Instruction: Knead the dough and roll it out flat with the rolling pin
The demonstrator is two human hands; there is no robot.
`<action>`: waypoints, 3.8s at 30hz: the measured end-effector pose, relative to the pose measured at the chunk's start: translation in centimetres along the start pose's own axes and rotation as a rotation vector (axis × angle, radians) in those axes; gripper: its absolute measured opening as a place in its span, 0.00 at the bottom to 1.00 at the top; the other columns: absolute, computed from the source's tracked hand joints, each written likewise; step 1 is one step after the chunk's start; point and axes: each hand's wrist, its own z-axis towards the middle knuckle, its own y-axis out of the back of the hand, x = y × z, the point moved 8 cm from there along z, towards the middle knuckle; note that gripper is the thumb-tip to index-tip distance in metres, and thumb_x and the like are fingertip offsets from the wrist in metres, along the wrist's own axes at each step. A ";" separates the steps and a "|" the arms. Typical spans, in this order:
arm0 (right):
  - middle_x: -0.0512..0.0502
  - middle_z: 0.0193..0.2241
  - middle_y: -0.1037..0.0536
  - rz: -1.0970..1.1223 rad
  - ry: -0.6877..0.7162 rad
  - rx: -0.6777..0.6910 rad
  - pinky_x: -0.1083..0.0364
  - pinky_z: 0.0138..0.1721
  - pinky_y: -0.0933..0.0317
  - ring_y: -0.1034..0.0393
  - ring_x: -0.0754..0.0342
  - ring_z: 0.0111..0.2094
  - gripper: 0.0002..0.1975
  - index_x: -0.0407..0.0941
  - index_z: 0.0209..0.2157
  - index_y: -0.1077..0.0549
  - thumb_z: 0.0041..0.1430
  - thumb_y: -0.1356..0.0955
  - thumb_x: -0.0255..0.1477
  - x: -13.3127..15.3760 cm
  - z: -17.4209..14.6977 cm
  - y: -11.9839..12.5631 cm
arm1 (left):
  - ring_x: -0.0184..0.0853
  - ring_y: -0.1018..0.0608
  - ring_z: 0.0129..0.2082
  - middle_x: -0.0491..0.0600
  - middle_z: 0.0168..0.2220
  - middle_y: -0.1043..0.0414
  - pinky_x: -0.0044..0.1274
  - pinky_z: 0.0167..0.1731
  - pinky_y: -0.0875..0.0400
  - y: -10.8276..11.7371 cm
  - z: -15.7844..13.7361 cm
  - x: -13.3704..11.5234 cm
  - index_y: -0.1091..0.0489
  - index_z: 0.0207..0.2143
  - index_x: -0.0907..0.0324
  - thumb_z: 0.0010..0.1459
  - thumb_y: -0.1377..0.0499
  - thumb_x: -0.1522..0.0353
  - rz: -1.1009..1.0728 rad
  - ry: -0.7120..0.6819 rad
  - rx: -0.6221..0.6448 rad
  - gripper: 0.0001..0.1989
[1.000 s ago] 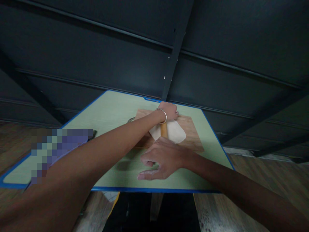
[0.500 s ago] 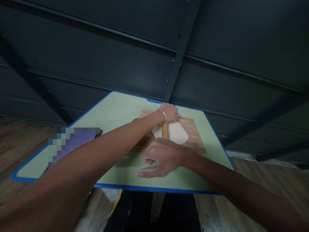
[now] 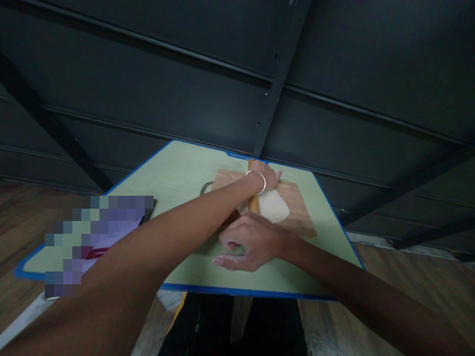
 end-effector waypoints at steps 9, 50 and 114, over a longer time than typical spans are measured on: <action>0.55 0.17 0.41 0.033 -0.090 -0.406 0.56 0.27 0.54 0.48 0.60 0.21 0.22 0.47 0.21 0.45 0.70 0.42 0.38 -1.3 -1.7 0.2 | 0.48 0.22 0.50 0.62 0.47 0.20 0.34 0.48 0.35 0.5 -0.4 0.1 0.20 0.50 0.62 0.71 0.64 0.50 0.078 0.012 -0.013 0.38; 0.55 0.19 0.33 -0.033 0.001 0.161 0.56 0.27 0.59 0.46 0.59 0.22 0.23 0.45 0.28 0.30 0.63 0.35 0.51 0.8 2.1 -0.2 | 0.48 0.22 0.51 0.61 0.50 0.21 0.32 0.48 0.33 1.7 -1.6 1.7 0.21 0.51 0.61 0.70 0.58 0.50 0.029 -0.005 -0.071 0.33; 0.53 0.22 0.30 -0.027 0.017 -0.231 0.54 0.28 0.57 0.43 0.59 0.23 0.21 0.45 0.25 0.32 0.67 0.36 0.45 -0.1 2.3 -0.6 | 0.48 0.20 0.48 0.64 0.46 0.20 0.31 0.46 0.31 2.3 -2.6 5.4 0.20 0.48 0.64 0.69 0.54 0.52 0.120 0.069 -0.080 0.31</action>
